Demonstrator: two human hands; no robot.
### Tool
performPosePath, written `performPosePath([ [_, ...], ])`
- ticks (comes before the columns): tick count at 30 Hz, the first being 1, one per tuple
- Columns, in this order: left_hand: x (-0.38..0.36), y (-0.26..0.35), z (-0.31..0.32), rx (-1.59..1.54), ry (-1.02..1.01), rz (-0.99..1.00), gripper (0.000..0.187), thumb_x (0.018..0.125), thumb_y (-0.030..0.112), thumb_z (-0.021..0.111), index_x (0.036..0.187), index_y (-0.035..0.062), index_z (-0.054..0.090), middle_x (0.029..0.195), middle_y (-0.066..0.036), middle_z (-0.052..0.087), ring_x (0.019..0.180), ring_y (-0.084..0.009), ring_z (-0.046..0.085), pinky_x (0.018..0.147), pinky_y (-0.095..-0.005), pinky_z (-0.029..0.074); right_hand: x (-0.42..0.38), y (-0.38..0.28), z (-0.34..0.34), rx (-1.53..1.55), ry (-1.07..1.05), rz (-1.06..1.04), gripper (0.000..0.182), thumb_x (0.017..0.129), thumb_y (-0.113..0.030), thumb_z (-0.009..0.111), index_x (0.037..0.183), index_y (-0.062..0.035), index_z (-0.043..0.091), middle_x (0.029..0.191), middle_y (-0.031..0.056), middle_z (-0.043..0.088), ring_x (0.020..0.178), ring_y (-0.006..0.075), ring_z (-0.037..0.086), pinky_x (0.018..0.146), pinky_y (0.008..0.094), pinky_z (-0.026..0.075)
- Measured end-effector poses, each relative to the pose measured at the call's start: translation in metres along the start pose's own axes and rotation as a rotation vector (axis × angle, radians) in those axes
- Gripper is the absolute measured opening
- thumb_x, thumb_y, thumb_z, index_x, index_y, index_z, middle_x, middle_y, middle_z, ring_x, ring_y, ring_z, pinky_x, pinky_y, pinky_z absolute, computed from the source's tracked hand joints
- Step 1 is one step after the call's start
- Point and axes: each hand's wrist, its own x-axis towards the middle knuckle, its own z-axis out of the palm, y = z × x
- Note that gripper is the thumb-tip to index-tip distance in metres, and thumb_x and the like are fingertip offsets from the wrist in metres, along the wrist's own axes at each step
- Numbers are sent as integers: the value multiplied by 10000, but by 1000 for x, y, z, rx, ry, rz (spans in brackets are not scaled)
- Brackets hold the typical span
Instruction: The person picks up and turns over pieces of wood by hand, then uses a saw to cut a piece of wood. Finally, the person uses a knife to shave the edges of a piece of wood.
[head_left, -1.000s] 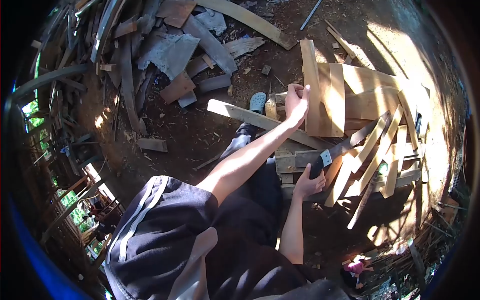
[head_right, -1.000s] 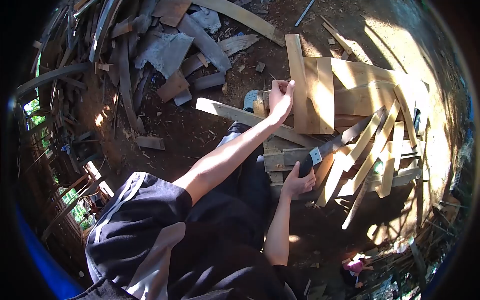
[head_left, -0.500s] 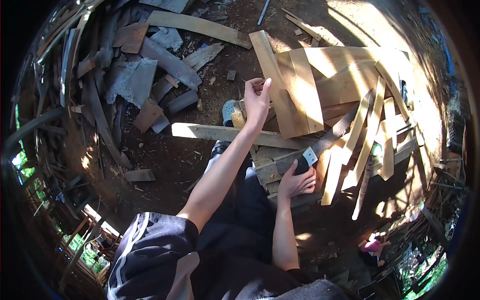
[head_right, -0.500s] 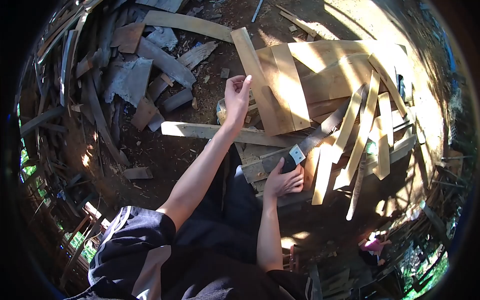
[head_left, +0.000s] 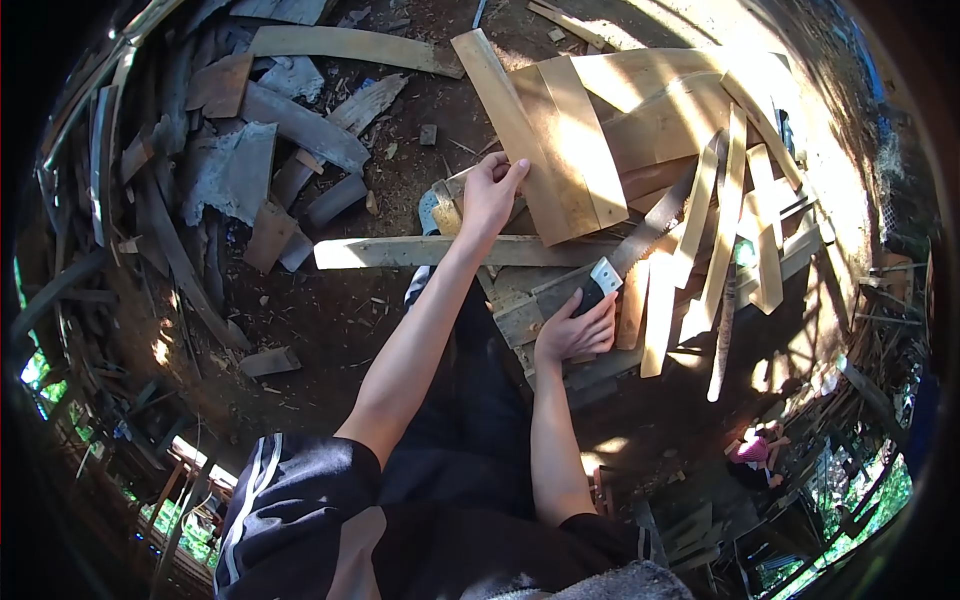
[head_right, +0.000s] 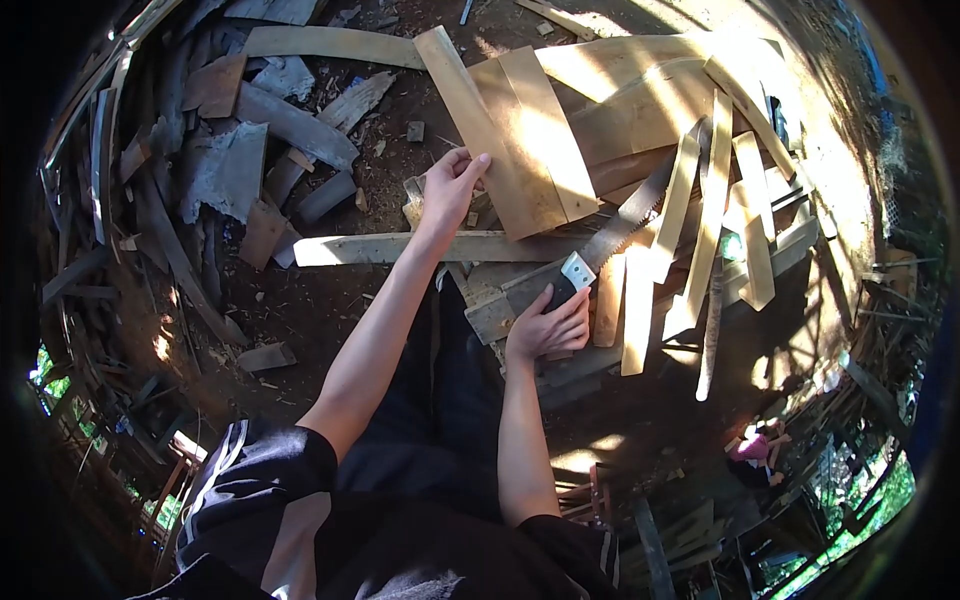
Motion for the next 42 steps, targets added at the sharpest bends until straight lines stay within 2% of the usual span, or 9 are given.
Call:
performPosePath([
  [3,0,-1,-3,-30,-37,-4,289,942,175,662,1127,-45,623,930,-37,694,710,-72,558,684,-222,464,-1,0,1,23,50,-23,566,965,-427,564,1395,-67,495,1229,107,604,1077,296,543,949,466,348],
  [7,4,-4,-7,-24,-57,24,297,939,160,659,1131,-61,616,883,-51,707,669,-72,583,644,-229,491,0,0,0,33,84,-50,562,959,-408,585,1383,-48,502,1211,101,615,1064,286,552,926,444,367],
  [15,1,3,-8,-2,-73,15,258,944,159,650,1105,-41,631,877,-43,701,655,-70,574,639,-229,485,1,-1,0,51,93,-43,562,965,-418,577,1380,-47,504,1200,97,619,1061,289,559,905,436,381],
  [17,0,5,-8,-1,-77,-6,294,936,155,673,1132,-59,628,930,-55,701,693,-82,586,682,-224,477,1,-2,0,55,91,-35,563,965,-418,577,1382,-47,501,1198,97,619,1061,290,559,901,437,382],
  [42,1,7,-7,9,-57,-8,298,941,134,653,1142,-79,604,885,-64,706,647,-76,590,667,-228,486,0,-1,2,82,80,-3,561,951,-415,595,1364,-45,512,1211,99,609,1057,297,555,892,450,389],
])
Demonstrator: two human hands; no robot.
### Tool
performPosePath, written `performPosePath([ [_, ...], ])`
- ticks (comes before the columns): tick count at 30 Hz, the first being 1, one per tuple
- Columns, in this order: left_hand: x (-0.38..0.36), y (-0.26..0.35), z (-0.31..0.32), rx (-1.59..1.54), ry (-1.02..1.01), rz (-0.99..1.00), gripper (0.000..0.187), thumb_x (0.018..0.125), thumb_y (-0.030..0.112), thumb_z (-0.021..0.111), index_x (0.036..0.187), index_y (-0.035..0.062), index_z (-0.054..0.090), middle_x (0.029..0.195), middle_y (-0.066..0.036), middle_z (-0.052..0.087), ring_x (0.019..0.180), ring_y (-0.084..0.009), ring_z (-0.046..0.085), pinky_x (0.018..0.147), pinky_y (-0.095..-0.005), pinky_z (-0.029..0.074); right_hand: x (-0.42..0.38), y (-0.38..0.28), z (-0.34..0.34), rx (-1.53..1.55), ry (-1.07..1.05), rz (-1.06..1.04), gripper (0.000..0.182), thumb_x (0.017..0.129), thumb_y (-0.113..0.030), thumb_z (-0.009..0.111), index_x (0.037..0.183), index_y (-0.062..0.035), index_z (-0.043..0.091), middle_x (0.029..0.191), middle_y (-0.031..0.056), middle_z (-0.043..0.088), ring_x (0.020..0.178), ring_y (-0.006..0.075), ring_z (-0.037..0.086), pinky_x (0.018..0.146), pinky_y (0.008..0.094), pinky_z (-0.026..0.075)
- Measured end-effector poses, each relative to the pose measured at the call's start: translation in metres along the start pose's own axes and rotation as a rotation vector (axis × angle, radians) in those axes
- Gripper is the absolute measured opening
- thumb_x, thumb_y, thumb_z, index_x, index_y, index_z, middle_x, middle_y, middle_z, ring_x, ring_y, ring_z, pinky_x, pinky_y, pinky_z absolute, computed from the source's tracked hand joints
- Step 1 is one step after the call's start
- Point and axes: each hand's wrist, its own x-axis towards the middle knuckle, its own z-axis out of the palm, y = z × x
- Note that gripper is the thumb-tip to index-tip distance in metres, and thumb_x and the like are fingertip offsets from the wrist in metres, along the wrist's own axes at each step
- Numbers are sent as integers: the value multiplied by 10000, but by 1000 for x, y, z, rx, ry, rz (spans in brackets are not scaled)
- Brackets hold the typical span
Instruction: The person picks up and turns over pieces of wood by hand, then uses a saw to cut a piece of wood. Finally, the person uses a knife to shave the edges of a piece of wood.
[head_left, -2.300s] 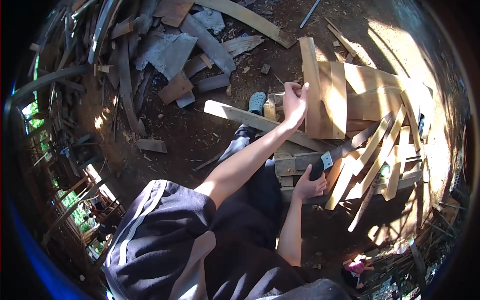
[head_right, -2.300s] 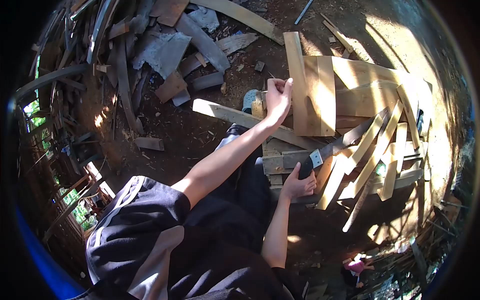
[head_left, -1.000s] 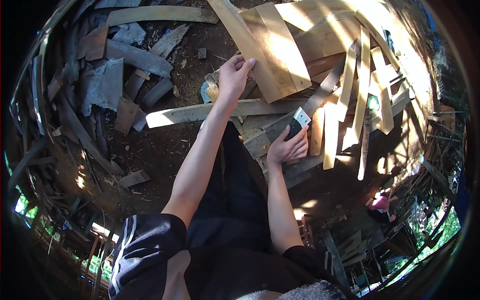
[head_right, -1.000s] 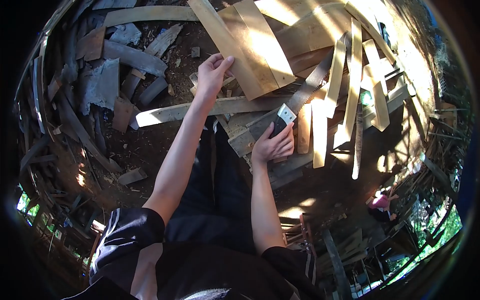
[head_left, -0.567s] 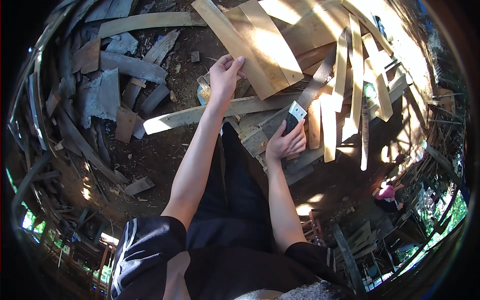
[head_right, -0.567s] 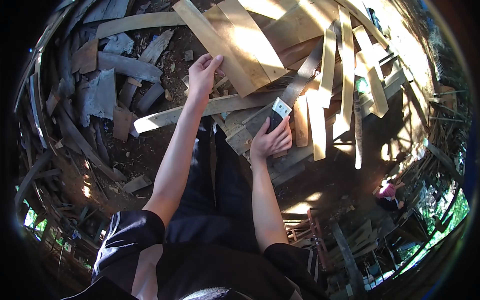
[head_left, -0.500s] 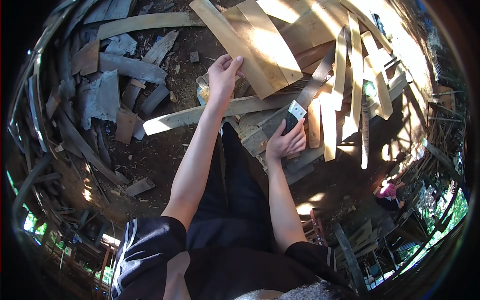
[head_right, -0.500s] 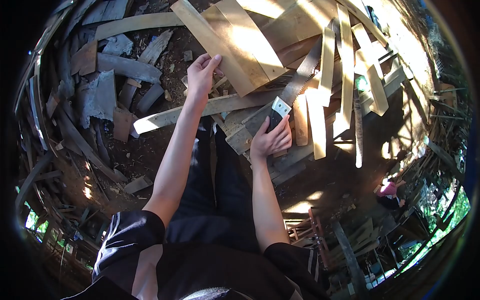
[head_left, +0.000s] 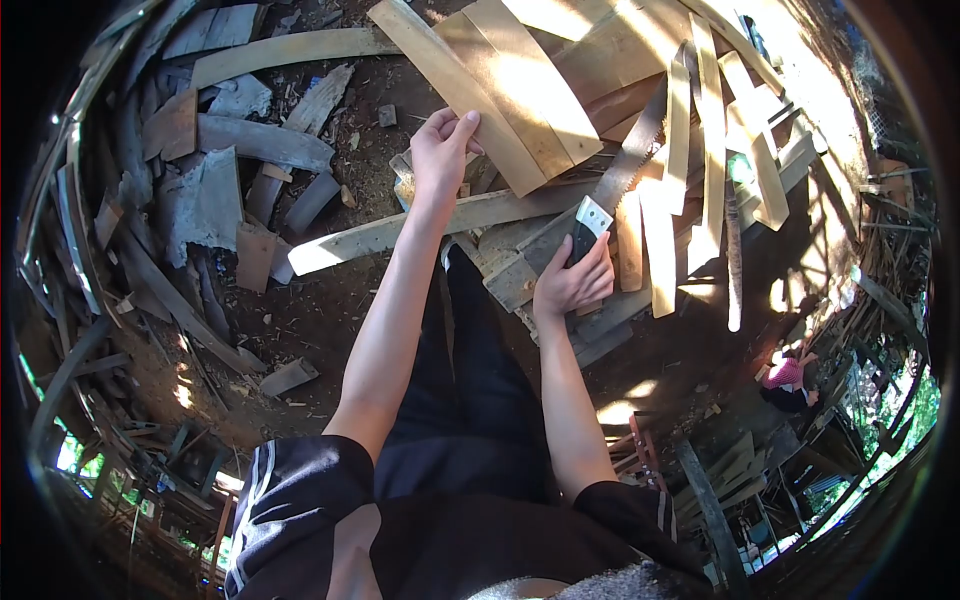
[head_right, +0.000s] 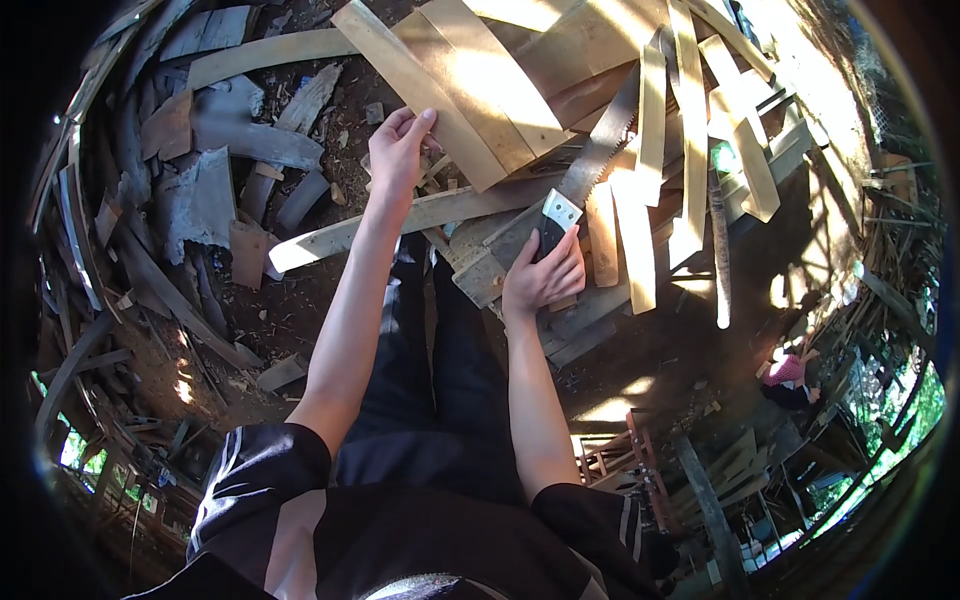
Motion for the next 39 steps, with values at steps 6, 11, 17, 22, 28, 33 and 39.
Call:
performPosePath([
  [6,1,-1,0,4,-7,25,304,943,134,652,1151,-80,596,886,-67,707,652,-79,593,650,-234,491,14,-10,-18,25,74,11,504,923,-381,645,1298,-59,549,1244,125,585,1064,313,547,906,462,383],
  [11,0,2,-1,20,0,28,306,945,145,655,1145,-79,595,882,-71,706,671,-88,595,666,-235,487,35,-30,-41,333,201,-122,268,863,-187,736,1070,-41,647,1104,134,620,1010,314,571,887,436,424],
  [17,-3,5,0,50,-6,33,242,942,182,671,1071,-21,651,825,-12,670,673,-73,570,691,-214,422,51,-63,-15,966,-207,398,187,969,-127,620,1040,45,633,932,107,672,771,131,644,684,276,532],
  [22,-2,3,-1,43,-18,35,241,943,181,669,1067,-25,650,820,-12,668,675,-71,564,694,-214,426,74,-67,-8,1198,-489,638,258,981,-212,616,1021,42,635,803,92,678,661,130,655,611,257,533],
  [28,-2,2,-1,29,-8,33,248,944,178,669,1077,-30,645,828,-17,666,681,-75,565,693,-217,437,78,-67,-8,1317,-655,772,348,939,-245,682,1023,88,628,849,132,681,669,161,663,623,266,548],
  [33,-3,4,0,38,4,38,256,943,179,670,1082,-34,640,837,-16,666,683,-76,565,695,-216,438,78,-69,-8,1337,-659,834,320,918,-239,710,948,73,642,754,107,677,591,141,643,558,246,524],
  [39,-2,3,0,50,10,41,289,948,142,651,1135,-72,602,883,-67,707,670,-85,581,664,-221,468,82,-69,-10,1311,-675,842,303,907,-227,722,904,64,639,729,106,669,574,142,641,535,251,525],
])
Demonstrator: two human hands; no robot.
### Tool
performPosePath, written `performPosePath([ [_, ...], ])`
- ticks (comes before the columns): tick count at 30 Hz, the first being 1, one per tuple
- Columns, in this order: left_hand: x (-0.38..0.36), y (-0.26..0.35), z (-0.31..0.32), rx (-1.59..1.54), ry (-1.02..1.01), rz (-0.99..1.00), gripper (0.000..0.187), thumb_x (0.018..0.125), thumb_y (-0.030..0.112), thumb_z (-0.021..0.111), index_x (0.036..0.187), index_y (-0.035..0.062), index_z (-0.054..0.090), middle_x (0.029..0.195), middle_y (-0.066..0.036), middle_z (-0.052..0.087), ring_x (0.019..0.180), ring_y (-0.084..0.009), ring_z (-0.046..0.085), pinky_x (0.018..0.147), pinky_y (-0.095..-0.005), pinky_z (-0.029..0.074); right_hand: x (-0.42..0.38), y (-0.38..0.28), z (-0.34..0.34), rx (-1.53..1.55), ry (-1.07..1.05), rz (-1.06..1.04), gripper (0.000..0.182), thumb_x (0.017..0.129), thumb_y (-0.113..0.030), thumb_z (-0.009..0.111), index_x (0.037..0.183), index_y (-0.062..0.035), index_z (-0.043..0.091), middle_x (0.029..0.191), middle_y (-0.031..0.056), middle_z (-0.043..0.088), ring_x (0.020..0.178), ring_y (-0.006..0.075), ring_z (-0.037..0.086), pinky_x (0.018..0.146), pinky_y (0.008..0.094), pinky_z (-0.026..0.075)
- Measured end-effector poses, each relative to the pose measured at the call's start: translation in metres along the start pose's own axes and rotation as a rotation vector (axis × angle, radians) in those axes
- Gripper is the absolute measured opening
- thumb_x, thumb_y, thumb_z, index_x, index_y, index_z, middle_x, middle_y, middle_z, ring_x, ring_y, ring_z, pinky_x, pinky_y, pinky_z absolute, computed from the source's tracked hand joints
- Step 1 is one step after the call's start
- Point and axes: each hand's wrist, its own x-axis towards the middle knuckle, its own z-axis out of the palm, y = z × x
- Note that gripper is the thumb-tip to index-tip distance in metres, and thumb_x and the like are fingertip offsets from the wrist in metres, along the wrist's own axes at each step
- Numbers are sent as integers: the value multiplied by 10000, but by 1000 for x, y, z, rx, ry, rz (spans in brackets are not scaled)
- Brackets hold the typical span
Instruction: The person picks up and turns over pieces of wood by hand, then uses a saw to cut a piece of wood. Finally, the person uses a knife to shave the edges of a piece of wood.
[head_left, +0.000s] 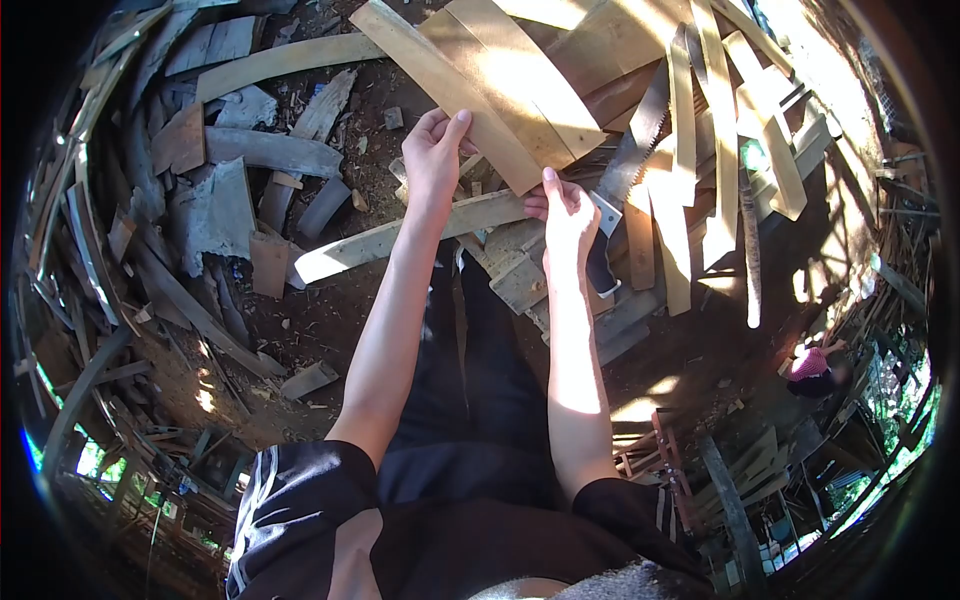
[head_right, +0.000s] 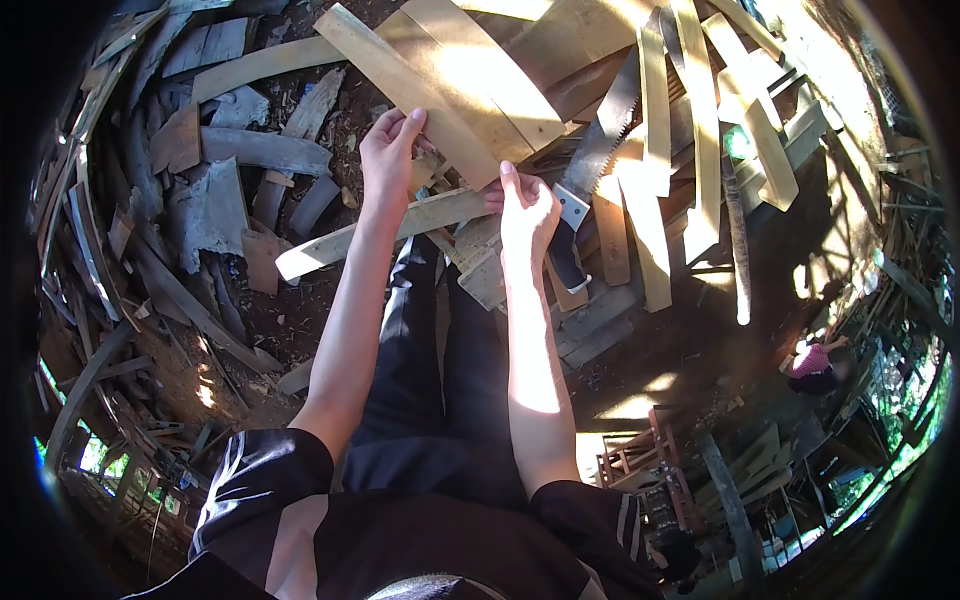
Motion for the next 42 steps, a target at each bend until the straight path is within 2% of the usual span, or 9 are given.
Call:
performPosePath([
  [6,2,-2,-1,-11,-1,10,287,947,139,651,1134,-72,600,884,-69,710,650,-85,582,643,-229,477,2,0,-2,-23,-18,22,323,902,-221,728,981,80,638,793,117,672,627,161,658,577,265,556],
  [22,1,-3,0,-24,2,6,293,942,142,655,1134,-73,601,868,-60,713,634,-75,583,635,-222,469,6,6,-5,-50,-17,-31,267,888,-205,745,926,37,640,757,82,658,587,133,623,549,242,521],
  [25,2,-4,-1,-33,-4,8,295,941,143,657,1134,-73,600,863,-58,710,634,-77,583,639,-224,473,1,2,1,-442,138,-335,221,875,-174,754,916,12,641,716,51,633,585,113,589,564,247,503],
  [27,2,-5,-1,-35,-8,11,295,940,142,658,1134,-73,600,861,-59,709,634,-78,584,641,-226,475,-10,-10,9,-594,312,-591,186,871,-148,743,919,-9,630,862,70,651,686,146,585,633,318,512],
  [28,2,-5,-1,-32,-8,11,294,940,141,658,1133,-74,600,861,-61,708,634,-79,584,645,-229,477,-4,-7,8,-552,249,-828,194,873,-134,727,1004,-17,646,1042,120,670,902,222,639,795,374,523],
  [29,2,-5,-1,-29,-9,9,294,940,140,658,1132,-74,600,860,-63,708,635,-80,585,648,-232,478,1,-10,11,-553,247,-828,194,873,-134,727,1004,-17,646,1042,120,670,902,222,639,795,374,523],
  [31,1,-3,-1,-30,-5,5,296,940,140,658,1134,-75,599,859,-64,707,636,-81,587,648,-230,480,10,-19,20,-844,187,-1197,262,883,-141,702,1116,-31,659,1193,146,658,1198,305,567,1000,441,443],
  [32,1,-2,0,-30,-3,-1,297,940,139,658,1135,-76,598,858,-66,706,637,-82,589,648,-229,481,14,-15,22,-856,59,-1123,326,885,-154,686,1191,-45,659,1316,143,605,1352,361,440,1134,517,301],
  [42,1,-3,1,-51,11,-1,266,944,128,651,1108,-76,604,865,-71,706,651,-87,603,633,-219,484,27,-5,30,-974,-137,-1202,366,869,-188,708,1223,-106,670,1355,116,583,1399,427,348,1133,631,231],
])
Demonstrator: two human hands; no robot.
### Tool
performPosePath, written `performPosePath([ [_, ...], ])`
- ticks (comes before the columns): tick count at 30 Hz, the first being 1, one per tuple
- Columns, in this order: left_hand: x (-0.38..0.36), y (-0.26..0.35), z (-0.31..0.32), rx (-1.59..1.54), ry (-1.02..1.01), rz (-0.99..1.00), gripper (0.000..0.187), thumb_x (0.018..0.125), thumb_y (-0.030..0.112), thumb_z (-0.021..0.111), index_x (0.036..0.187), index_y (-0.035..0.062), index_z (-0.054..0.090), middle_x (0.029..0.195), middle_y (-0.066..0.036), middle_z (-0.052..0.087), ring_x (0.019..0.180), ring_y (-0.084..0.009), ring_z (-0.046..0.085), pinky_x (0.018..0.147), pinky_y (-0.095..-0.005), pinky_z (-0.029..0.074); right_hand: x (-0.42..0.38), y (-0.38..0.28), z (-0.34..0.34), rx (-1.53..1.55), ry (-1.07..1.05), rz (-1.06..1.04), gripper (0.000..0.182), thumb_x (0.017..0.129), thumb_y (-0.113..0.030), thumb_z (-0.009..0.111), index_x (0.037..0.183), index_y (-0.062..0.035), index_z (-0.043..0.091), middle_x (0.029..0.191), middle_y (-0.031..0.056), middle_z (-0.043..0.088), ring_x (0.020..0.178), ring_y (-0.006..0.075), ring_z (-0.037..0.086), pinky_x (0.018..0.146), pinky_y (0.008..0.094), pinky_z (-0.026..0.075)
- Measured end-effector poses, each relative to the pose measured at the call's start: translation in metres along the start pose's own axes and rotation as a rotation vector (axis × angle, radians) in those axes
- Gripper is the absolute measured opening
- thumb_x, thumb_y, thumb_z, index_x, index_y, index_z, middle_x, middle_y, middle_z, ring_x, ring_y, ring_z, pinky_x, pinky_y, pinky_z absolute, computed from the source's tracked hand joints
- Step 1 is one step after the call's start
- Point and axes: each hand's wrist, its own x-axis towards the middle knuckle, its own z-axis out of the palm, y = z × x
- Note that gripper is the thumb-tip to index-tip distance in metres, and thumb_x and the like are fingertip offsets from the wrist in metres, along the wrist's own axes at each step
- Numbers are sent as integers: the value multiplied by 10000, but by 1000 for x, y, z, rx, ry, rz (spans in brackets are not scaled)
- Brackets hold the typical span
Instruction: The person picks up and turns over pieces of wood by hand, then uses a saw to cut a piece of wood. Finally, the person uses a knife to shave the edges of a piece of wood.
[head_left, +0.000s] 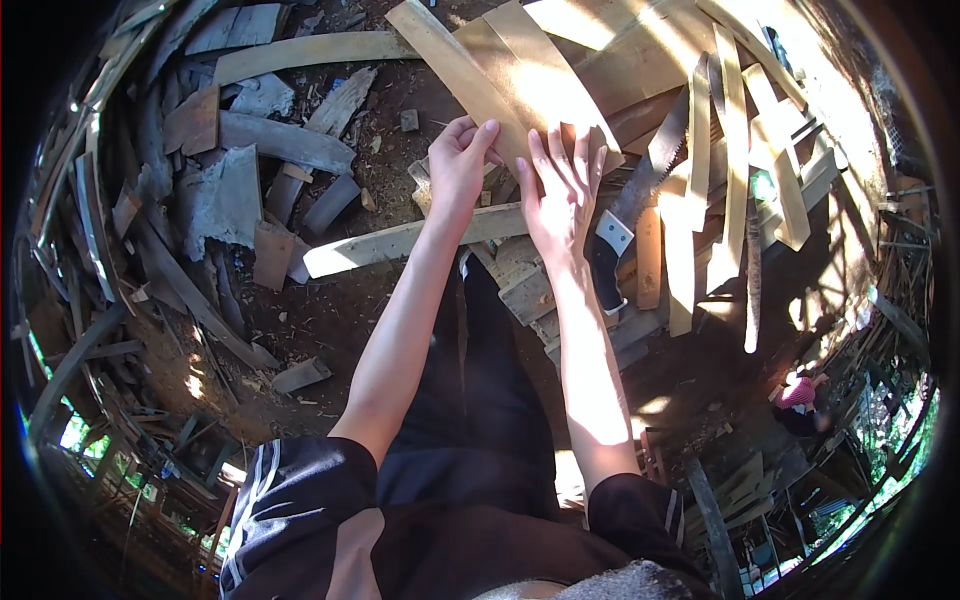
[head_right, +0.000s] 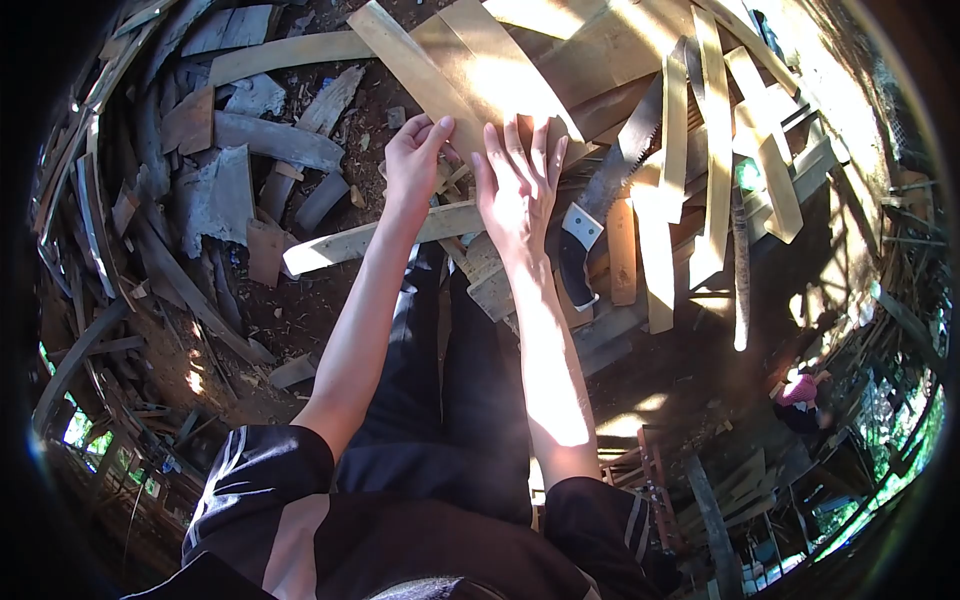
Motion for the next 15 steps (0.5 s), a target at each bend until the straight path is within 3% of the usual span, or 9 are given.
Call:
performPosePath([
  [15,-1,-1,0,-9,-10,-15,275,943,170,665,1101,-48,614,894,-54,705,678,-81,594,661,-211,458,0,2,1,-11,-20,-9,379,865,-222,721,1231,-138,674,1380,131,563,1405,437,335,1127,631,240],
])
